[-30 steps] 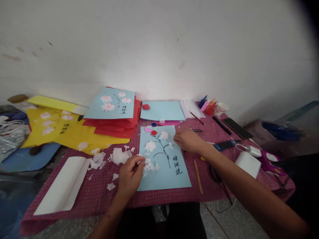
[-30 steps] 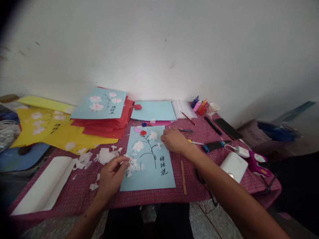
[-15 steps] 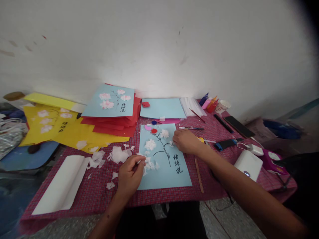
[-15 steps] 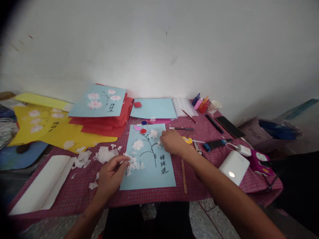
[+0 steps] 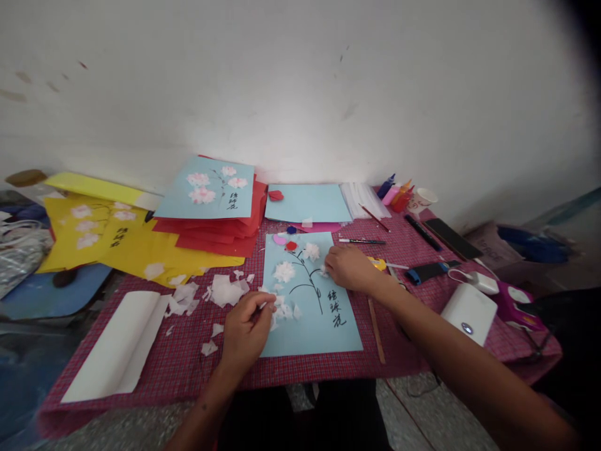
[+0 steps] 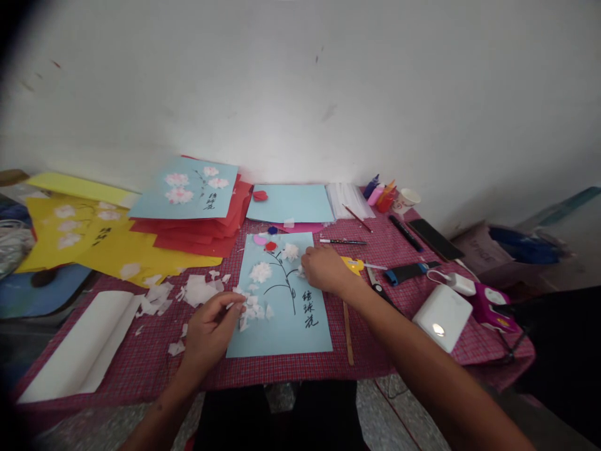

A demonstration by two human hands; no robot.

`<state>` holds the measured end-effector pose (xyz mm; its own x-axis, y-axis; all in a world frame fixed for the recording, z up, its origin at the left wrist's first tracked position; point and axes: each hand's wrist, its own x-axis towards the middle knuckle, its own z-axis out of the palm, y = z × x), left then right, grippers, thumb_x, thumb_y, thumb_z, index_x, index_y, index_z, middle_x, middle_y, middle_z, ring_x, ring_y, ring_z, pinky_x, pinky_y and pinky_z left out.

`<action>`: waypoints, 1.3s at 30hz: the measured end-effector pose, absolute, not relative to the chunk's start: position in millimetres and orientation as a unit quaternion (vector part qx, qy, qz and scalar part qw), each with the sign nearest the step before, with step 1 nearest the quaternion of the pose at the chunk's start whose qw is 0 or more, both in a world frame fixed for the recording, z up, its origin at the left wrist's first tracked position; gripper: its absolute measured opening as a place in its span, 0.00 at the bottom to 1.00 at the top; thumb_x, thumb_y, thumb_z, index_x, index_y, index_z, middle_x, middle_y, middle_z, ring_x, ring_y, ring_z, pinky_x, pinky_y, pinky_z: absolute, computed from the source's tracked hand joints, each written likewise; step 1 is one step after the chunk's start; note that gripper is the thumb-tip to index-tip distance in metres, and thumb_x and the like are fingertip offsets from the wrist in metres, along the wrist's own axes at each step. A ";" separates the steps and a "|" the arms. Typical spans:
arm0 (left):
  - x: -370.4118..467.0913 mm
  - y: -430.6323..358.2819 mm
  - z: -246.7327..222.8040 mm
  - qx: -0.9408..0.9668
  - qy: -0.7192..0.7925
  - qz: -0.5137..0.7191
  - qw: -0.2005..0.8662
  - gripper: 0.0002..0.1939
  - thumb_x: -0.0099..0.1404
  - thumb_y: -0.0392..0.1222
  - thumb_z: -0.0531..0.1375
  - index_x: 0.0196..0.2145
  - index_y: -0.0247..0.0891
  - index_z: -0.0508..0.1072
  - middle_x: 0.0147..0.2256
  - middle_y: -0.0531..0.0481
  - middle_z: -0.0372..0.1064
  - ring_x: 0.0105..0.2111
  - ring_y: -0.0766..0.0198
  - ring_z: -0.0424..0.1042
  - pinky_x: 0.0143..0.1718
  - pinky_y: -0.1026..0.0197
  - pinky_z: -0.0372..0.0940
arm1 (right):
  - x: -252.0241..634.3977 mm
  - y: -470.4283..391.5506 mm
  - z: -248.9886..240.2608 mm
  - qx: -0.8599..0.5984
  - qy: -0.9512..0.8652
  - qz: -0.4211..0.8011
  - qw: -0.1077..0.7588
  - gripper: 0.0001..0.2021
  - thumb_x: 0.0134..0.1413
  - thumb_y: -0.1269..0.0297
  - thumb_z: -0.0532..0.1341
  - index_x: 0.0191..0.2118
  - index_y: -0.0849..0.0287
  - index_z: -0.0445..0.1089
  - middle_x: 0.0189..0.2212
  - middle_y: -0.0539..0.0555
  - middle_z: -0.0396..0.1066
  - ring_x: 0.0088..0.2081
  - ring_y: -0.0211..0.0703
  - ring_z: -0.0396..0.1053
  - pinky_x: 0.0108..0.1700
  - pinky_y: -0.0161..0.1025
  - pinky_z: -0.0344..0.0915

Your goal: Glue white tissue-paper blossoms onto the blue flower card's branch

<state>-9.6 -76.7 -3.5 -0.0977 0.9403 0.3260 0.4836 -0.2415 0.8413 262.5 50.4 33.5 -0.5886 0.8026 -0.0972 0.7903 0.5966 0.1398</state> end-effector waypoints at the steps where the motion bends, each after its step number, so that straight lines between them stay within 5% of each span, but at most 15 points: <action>1: -9.7 -76.7 -3.9 0.627 0.567 0.477 0.239 0.07 0.66 0.39 0.60 0.39 0.43 0.79 0.37 0.51 0.79 0.37 0.60 0.77 0.42 0.59 0.71 | 262.3 50.1 32.4 0.449 0.890 0.040 0.074 0.14 0.66 0.66 0.55 0.38 0.64 0.78 0.38 0.63 0.77 0.40 0.51 0.73 0.42 0.43 0.59; 6: -10.1 -76.6 -3.3 0.608 0.573 0.483 0.262 0.06 0.65 0.41 0.62 0.38 0.44 0.79 0.37 0.51 0.79 0.37 0.60 0.77 0.42 0.59 0.71 | 261.9 48.1 32.7 0.452 0.889 0.029 0.069 0.13 0.66 0.65 0.56 0.39 0.63 0.78 0.38 0.63 0.77 0.41 0.52 0.73 0.43 0.43 0.60; 11: -9.0 -74.3 -3.1 0.479 0.578 0.482 0.452 0.12 0.65 0.48 0.63 0.42 0.40 0.79 0.34 0.49 0.79 0.32 0.61 0.77 0.34 0.60 0.71 | 272.4 45.4 51.6 0.475 0.880 0.003 0.020 0.11 0.64 0.64 0.59 0.47 0.60 0.77 0.42 0.60 0.77 0.43 0.51 0.73 0.45 0.42 0.61; 19: -6.7 -67.0 3.8 0.263 0.387 0.521 0.714 0.24 0.66 0.59 0.63 0.48 0.36 0.77 0.49 0.38 0.77 0.48 0.54 0.78 0.50 0.53 0.72 | 248.6 1.8 65.8 0.446 0.867 -0.076 -0.211 0.10 0.68 0.65 0.57 0.46 0.60 0.74 0.41 0.59 0.74 0.41 0.47 0.71 0.45 0.41 0.65; 28: -5.1 -69.3 -2.7 0.226 0.313 0.519 0.762 0.25 0.67 0.57 0.65 0.49 0.33 0.79 0.52 0.37 0.75 0.54 0.50 0.73 0.59 0.48 0.66 | 182.2 -34.1 41.8 0.349 0.890 -0.139 -0.258 0.07 0.66 0.70 0.58 0.46 0.58 0.73 0.40 0.58 0.72 0.43 0.48 0.71 0.46 0.43 0.69; 33: -3.0 -69.5 -2.7 0.231 0.293 0.526 0.764 0.19 0.65 0.53 0.68 0.45 0.34 0.81 0.51 0.38 0.77 0.55 0.50 0.72 0.61 0.48 0.64 | 173.2 -42.2 32.5 0.359 0.885 -0.159 -0.250 0.17 0.64 0.72 0.58 0.57 0.57 0.68 0.41 0.58 0.71 0.43 0.48 0.70 0.44 0.43 0.70; 39: -3.9 -71.4 -5.9 0.224 0.316 0.514 0.765 0.19 0.62 0.49 0.69 0.46 0.33 0.81 0.50 0.37 0.77 0.53 0.49 0.74 0.58 0.47 0.65 | 171.7 -45.1 22.6 0.360 0.870 -0.177 -0.287 0.07 0.63 0.74 0.57 0.37 0.59 0.73 0.37 0.58 0.73 0.40 0.46 0.70 0.43 0.42 0.68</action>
<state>-3.9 -71.4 -5.9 0.2710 0.9286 -0.2535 -0.6459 0.3707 0.6674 171.7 -45.1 22.6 -0.5763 0.7278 0.3718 0.5253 0.6784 -0.5136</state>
